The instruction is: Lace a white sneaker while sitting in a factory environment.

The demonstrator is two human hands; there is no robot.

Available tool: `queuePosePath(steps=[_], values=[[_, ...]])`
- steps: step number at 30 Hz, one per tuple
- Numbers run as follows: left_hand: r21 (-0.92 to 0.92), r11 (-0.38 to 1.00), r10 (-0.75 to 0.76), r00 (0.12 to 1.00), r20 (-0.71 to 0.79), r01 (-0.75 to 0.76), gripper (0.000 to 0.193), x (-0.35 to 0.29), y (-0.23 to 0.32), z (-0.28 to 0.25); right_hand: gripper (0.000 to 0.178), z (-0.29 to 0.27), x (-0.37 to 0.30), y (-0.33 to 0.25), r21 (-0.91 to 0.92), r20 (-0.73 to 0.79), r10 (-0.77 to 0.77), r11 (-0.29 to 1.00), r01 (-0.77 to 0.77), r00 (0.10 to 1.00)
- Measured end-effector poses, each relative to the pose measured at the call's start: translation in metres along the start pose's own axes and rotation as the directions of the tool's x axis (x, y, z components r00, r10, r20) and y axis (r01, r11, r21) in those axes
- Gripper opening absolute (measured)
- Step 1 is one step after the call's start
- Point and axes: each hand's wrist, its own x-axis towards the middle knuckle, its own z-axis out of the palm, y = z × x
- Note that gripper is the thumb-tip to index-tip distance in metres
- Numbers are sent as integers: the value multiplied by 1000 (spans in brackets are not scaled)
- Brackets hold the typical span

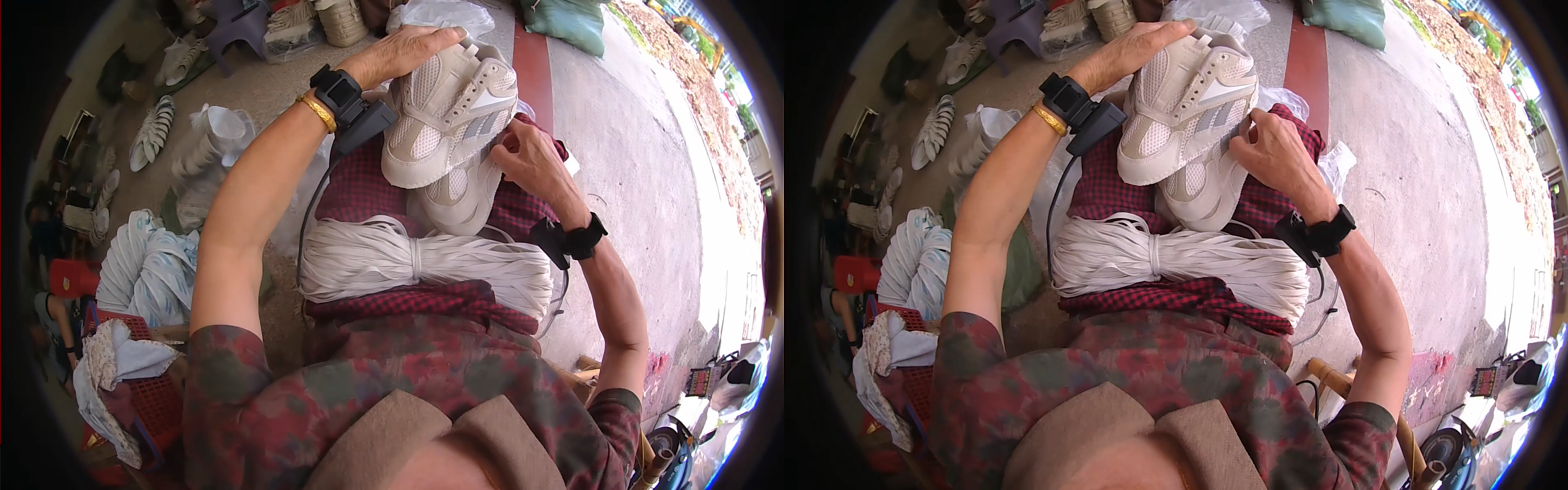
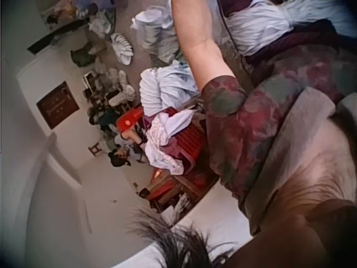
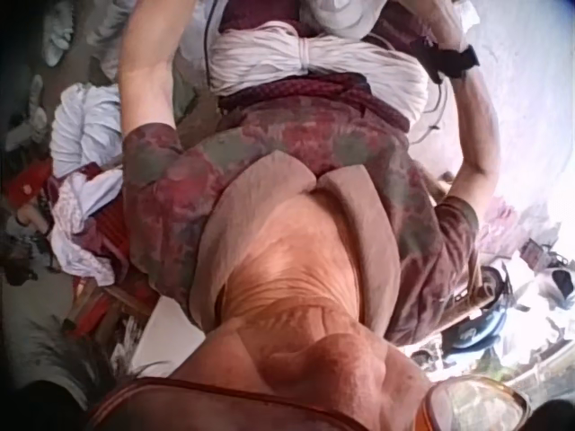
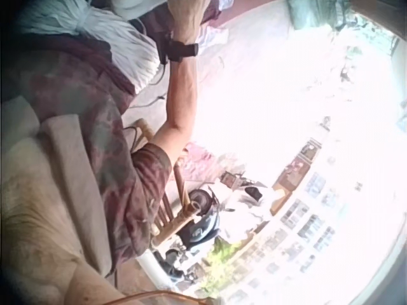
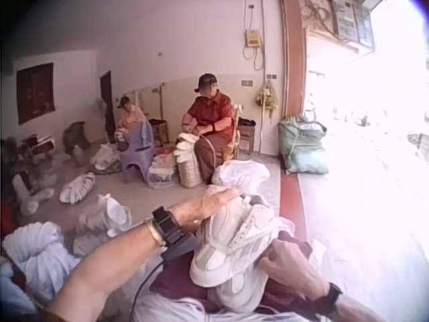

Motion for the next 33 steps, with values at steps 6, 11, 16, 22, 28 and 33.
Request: queuePosePath(steps=[6,11,16,22,28,33], values=[[-429,893,-211,969,-126,139,69,-30,-22,28,50,-1,-2,13,239,145,72,965,-105,987],[-468,878,-264,917,-298,100,61,-54,-29,44,74,2,-6,14,274,18,98,957,-99,995],[-640,759,-403,859,-316,121,66,-64,-20,58,68,13,-15,13,90,276,96,988,-125,956],[-603,797,-358,828,-433,30,67,-48,0,42,59,-8,2,1,-74,53,-135,988,139,989],[-549,836,-172,948,-269,-4,64,-13,42,-6,62,-25,11,-36,122,90,23,992,-34,996],[-272,958,-188,912,-366,88,73,3,5,13,58,22,-1,-12,224,59,109,967,-120,992]])
